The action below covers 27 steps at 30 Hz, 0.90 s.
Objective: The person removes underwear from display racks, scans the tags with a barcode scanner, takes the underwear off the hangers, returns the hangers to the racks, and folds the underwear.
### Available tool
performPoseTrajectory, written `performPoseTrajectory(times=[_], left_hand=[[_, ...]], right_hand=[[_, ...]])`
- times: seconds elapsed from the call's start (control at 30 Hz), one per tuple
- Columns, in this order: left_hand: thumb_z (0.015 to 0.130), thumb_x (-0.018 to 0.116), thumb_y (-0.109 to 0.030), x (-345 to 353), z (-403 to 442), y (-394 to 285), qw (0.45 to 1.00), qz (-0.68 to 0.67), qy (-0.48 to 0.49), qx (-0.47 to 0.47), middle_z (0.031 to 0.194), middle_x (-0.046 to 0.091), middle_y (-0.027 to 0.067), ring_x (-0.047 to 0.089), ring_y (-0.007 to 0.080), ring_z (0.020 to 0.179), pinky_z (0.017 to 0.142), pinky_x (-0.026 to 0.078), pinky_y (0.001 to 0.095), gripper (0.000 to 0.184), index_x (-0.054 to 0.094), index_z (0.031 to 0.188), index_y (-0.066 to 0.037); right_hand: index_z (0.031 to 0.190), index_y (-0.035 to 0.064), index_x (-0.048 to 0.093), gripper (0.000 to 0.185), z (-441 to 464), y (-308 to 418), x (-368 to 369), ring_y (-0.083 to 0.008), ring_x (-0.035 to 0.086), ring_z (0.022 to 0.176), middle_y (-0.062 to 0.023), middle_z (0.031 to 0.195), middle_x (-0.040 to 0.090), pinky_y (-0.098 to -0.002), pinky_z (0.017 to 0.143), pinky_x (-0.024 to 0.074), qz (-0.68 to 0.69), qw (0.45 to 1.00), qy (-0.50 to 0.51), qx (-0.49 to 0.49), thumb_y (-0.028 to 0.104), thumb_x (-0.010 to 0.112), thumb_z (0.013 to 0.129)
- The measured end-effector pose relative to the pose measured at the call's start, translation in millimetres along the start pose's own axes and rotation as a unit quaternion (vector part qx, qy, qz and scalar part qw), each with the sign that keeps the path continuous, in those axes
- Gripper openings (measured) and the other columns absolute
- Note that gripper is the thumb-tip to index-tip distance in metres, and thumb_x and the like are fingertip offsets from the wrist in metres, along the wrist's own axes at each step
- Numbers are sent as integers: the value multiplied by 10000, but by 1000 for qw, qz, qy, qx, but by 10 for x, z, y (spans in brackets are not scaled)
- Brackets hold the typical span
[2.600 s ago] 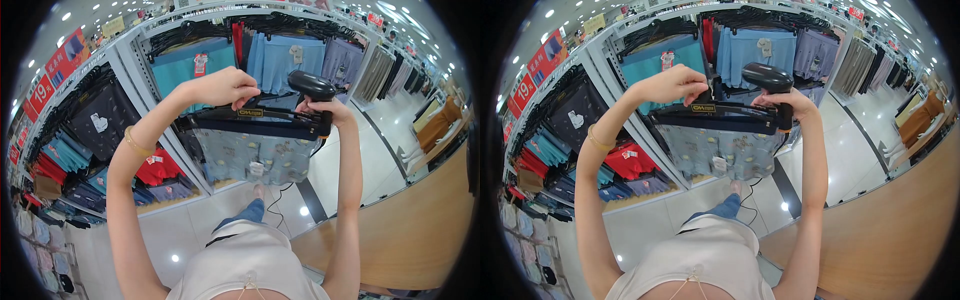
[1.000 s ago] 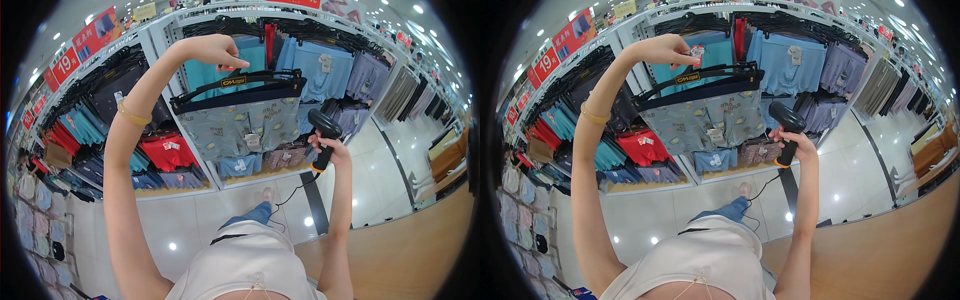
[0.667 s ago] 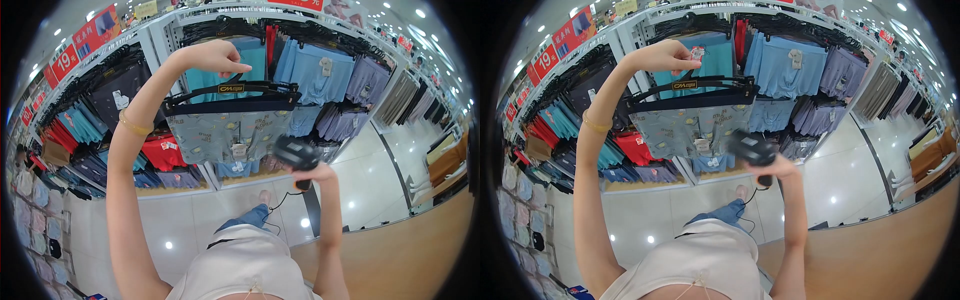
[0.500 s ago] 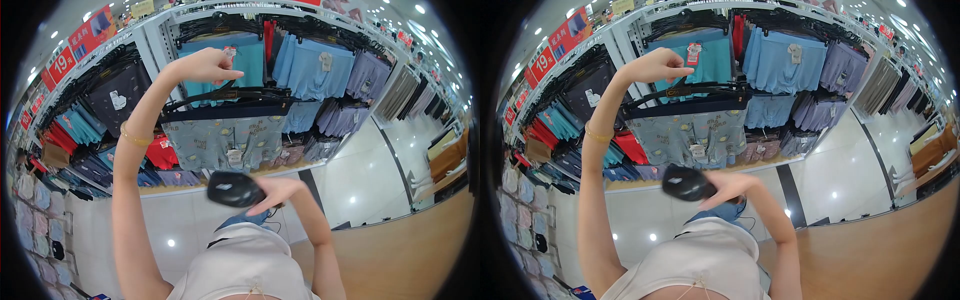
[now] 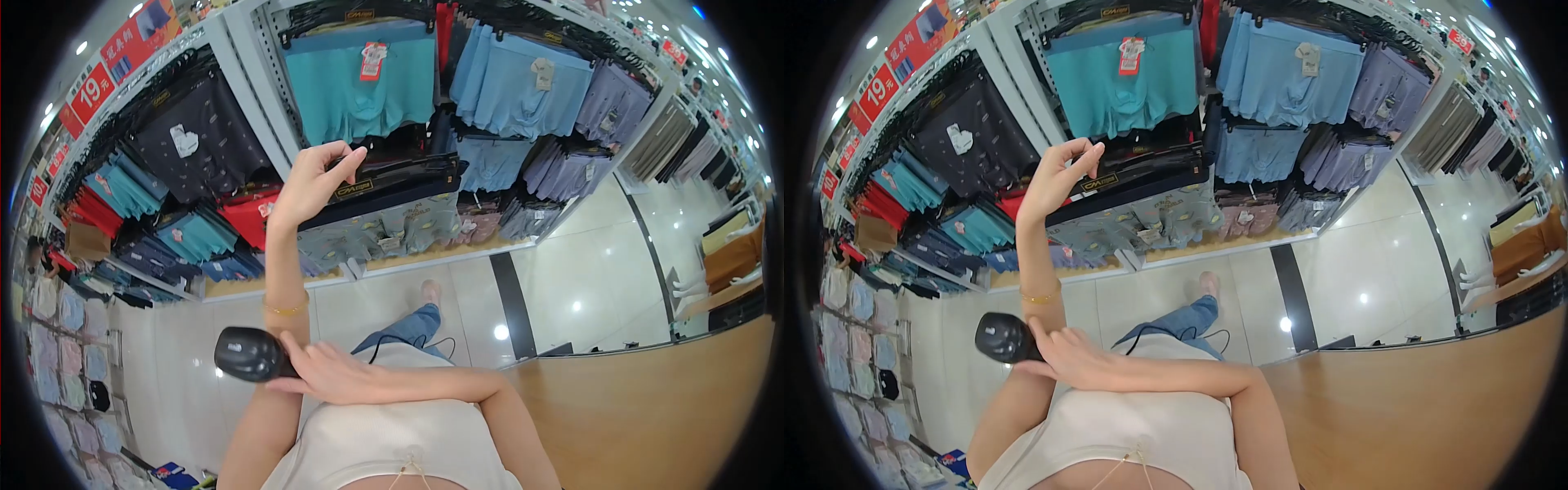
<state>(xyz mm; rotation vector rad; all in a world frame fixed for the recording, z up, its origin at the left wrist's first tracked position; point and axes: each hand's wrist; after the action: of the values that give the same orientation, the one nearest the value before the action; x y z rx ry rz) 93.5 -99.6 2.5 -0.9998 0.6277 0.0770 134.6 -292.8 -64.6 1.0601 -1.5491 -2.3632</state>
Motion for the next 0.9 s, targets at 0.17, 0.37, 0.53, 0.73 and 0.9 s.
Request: performPoseTrajectory(times=[0.17,0.37,0.53,0.73,0.9], left_hand=[[873,514,-315,117,-219,65,1000,-9,-9,-17,556,494,7,376,59,529,489,310,243,381,516,652,-5],[887,496,-317,-104,-414,86,994,-50,68,-72,617,529,3,434,58,589,554,340,222,371,542,669,-21],[904,472,-313,-199,-502,-201,973,-152,128,-119,680,558,-6,492,59,679,647,380,220,354,558,705,-32],[867,514,-356,-338,-251,-383,960,-112,201,-159,780,632,15,533,63,737,646,421,213,344,642,790,-47],[861,533,-326,-484,8,-492,957,-94,214,-171,821,641,55,556,75,765,637,461,203,335,652,846,-13]], right_hand=[[1062,-66,386,452,3,-117,158,-365,584,594,-222,703,555,-411,544,487,-116,992,27,-29,322,508,865],[1232,-78,307,550,-137,-109,-3,-361,589,692,-225,852,543,-415,614,493,-83,989,102,-67,231,539,841],[1198,-46,348,509,-57,-95,133,-358,584,736,-213,835,539,-389,632,489,-35,993,40,-108,115,580,774],[1097,-9,425,448,30,-152,28,-337,589,754,-192,893,569,-384,685,460,268,960,64,-54,52,607,692],[1169,7,454,530,-325,-350,-500,-200,591,865,-113,968,591,-326,795,443,201,959,-200,-27,143,690,714]])
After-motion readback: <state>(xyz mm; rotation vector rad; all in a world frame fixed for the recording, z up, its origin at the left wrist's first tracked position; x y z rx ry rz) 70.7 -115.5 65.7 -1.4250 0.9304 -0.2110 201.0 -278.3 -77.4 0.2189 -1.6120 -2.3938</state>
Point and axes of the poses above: each hand's wrist, its own z-axis towards the middle knuckle, its own x-axis out of the palm, y = z × x
